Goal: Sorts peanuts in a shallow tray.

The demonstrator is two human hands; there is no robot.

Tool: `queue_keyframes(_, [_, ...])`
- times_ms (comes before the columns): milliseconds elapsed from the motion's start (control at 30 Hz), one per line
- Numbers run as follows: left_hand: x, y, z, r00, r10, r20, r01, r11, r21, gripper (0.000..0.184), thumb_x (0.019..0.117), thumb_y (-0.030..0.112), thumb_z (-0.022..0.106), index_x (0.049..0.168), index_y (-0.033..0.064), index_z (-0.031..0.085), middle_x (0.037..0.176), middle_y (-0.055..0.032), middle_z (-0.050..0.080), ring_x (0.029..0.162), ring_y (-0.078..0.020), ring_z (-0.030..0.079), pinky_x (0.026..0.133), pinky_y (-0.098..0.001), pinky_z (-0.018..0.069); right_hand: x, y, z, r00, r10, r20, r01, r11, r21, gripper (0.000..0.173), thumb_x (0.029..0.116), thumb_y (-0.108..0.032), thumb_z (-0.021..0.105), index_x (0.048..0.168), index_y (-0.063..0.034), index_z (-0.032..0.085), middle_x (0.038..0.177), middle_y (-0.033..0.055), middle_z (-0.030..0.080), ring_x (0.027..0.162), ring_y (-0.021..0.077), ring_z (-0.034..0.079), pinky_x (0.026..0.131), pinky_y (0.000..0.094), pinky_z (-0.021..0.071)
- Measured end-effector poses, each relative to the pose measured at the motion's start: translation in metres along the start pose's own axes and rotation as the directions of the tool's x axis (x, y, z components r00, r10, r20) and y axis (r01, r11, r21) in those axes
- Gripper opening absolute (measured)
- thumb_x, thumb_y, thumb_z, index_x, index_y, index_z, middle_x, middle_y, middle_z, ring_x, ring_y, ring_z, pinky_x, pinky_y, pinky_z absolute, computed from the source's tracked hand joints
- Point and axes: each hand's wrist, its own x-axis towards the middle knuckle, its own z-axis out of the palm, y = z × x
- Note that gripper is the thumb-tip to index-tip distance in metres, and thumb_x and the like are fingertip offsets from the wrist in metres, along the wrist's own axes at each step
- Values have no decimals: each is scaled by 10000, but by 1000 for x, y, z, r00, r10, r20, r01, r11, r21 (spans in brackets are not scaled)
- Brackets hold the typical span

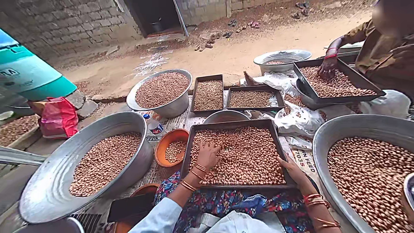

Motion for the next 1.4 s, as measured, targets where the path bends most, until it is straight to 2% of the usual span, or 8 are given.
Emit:
queue_keyframes(133, [-40, -56, 10, 797, -277, -537, 164, 955, -248, 421, 960, 211, 674, 1332, 14, 654, 1330, -292, 613, 1239, -481, 594, 1058, -616, 454, 3, 2, 1, 1000, 2, 2, -2, 1000, 5, 549, 1069, -122, 456, 1585, -61, 277, 1379, 108, 562, 1068, 8, 615, 881, 168, 512])
queue_keyframes(267, [-68, -88, 25, 796, -600, -83, 488, 716, -500, 517, 1051, 274, 594, 1481, 6, 488, 1402, -277, 583, 1322, -434, 558, 1117, -592, 410, 4, 2, 0, 1000, -11, 15, 10, 999, 49, 583, 1070, -77, 442, 1612, -47, 229, 1488, 133, 499, 1168, 21, 589, 951, 170, 492])
queue_keyframes(500, [-79, -71, -61, 870, -460, -176, 291, 769, -570, 370, 1040, 193, 616, 1313, -55, 590, 1182, -285, 664, 1126, -411, 643, 1016, -599, 457, 4, 6, -9, 999, 48, -11, -43, 950, 308, 701, 1033, 19, 470, 1645, -137, 164, 1399, 100, 547, 953, 16, 638, 776, 174, 536])
queue_keyframes(667, [-126, -18, -143, 862, -176, -476, -134, 826, -548, 521, 982, 259, 548, 1458, 52, 500, 1167, -83, 693, 953, -63, 692, 830, -255, 576, 1, 7, -12, 991, 76, -109, -16, 882, 472, 506, 1076, -72, 443, 1564, -120, 321, 1076, -6, 686, 783, -27, 673, 667, 147, 570])
queue_keyframes(800, [-118, -23, -132, 845, -226, -485, -62, 859, -509, 503, 1007, 250, 515, 1474, 64, 507, 1195, -130, 699, 983, -156, 707, 866, -364, 575, -2, 14, -13, 995, -18, -98, 60, 893, 447, 525, 1092, -109, 412, 1594, -113, 259, 1272, -5, 646, 982, -50, 670, 820, 140, 569])
queue_keyframes(933, [-89, -60, -69, 872, -349, -343, 144, 853, -501, 443, 1032, 109, 537, 1463, 11, 527, 1294, -277, 653, 1221, -427, 633, 1059, -639, 442, -5, 15, -12, 994, -58, -91, 85, 943, 323, 595, 1072, -51, 429, 1626, -91, 215, 1486, 60, 518, 1143, -48, 600, 929, 123, 504])
queue_keyframes(1267, [-100, -94, 28, 865, -501, -21, 399, 713, -577, 531, 1045, 143, 571, 1549, 46, 433, 1377, -254, 623, 1308, -421, 584, 1129, -595, 401, 7, 6, -1, 998, -65, -21, 65, 998, -22, 659, 1030, -72, 463, 1632, -59, 195, 1607, 131, 390, 1310, 17, 516, 1041, 161, 443])
queue_keyframes(1400, [-85, -103, 23, 881, -472, 18, 400, 725, -561, 533, 1054, 206, 572, 1544, 46, 438, 1431, -243, 585, 1347, -405, 555, 1150, -578, 386, 1, -19, -1, 991, -100, -90, 0, 667, -745, 684, 1053, -252, 577, 1631, -54, 272, 1483, 281, 531, 1348, 409, 554, 1110, 585, 412])
